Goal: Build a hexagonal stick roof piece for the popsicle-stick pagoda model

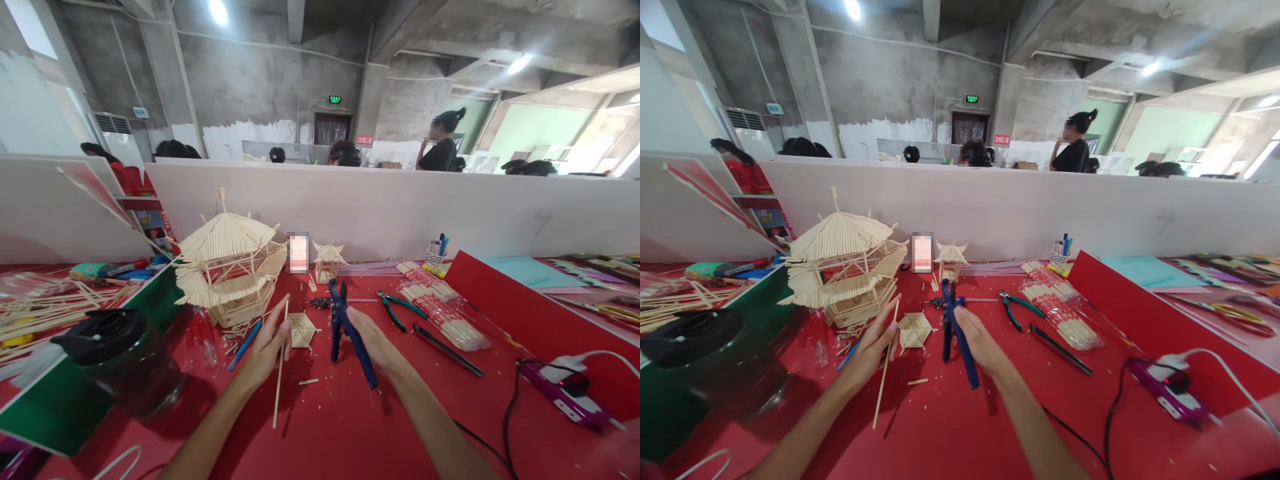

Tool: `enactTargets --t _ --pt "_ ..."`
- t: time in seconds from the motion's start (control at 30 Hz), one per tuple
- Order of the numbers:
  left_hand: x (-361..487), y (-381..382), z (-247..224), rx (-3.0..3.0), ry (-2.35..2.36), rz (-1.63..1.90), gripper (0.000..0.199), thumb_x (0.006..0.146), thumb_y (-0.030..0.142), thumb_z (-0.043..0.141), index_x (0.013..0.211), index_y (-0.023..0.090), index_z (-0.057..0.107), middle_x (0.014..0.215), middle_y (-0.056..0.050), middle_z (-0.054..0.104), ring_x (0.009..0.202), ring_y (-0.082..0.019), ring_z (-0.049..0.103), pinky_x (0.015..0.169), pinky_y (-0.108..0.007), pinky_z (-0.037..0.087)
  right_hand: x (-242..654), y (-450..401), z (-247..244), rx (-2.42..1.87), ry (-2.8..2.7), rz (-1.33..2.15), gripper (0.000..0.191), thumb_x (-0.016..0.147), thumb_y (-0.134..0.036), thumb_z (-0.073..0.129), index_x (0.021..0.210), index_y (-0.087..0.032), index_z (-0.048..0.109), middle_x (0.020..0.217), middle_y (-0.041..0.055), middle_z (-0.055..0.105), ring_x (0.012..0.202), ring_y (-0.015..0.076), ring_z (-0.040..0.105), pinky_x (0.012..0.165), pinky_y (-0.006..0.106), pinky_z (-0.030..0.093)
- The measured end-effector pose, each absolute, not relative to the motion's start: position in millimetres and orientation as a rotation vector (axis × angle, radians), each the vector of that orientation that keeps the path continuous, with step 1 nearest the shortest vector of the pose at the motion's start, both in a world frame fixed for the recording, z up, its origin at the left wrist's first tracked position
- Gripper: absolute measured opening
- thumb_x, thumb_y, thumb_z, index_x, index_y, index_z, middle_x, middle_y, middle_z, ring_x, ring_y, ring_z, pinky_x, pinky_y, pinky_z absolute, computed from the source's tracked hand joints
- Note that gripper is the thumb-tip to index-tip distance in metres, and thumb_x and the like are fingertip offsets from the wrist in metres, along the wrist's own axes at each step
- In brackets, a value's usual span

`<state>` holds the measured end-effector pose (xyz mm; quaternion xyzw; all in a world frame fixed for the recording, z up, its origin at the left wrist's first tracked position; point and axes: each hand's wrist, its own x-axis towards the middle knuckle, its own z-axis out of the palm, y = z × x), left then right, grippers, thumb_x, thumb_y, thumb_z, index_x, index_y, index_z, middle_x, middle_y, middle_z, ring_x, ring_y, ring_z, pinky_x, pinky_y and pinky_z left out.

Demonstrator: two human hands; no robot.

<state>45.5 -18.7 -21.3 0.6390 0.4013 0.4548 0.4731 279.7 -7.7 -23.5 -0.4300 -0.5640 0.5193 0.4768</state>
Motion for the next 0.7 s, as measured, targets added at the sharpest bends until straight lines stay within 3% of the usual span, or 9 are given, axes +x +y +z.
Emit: enactTargets --t 0.13,0.37,0.5,0.7 --pt "47 -20 -21 1.565 0.982 1.095 0.075 0.097 0.054 0.041 0.155 0.016 0.015 0.050 0.008 0.046 0.043 -0.010 0.036 0.042 -0.019 0.026 265 -10 -32 -1.095 -1.404 1.261 0.073 0.076 -0.085 0.044 0.094 -0.017 0.065 0.093 0.0083 0.067 0.091 0.0247 0.060 0.084 0.038 0.050" --pt "48 -18 -29 1.583 0.970 1.092 0.077 0.098 0.054 0.039 0.156 0.015 0.009 0.051 0.008 0.048 0.045 -0.010 0.037 0.045 -0.020 0.030 253 -10 -35 -1.100 -1.414 1.066 0.068 0.082 -0.082 0.038 0.087 -0.018 0.060 0.083 0.0053 0.063 0.082 0.0225 0.059 0.079 0.034 0.048" --pt "49 -18 -29 1.608 0.979 1.075 0.076 0.097 0.055 0.039 0.156 0.014 0.013 0.052 0.007 0.050 0.046 -0.011 0.038 0.048 -0.021 0.031 251 -9 -37 -1.075 -1.404 1.136 0.064 0.082 -0.081 0.039 0.086 -0.020 0.056 0.074 0.0030 0.062 0.071 0.0210 0.059 0.068 0.032 0.048" --pt "50 -19 -27 1.637 0.992 1.085 0.075 0.097 0.055 0.040 0.156 0.014 0.017 0.054 0.006 0.052 0.047 -0.011 0.038 0.049 -0.021 0.030 252 -8 -38 -1.054 -1.358 1.311 0.058 0.082 -0.075 0.048 0.092 -0.019 0.058 0.081 0.0051 0.066 0.070 0.0220 0.063 0.068 0.035 0.050"
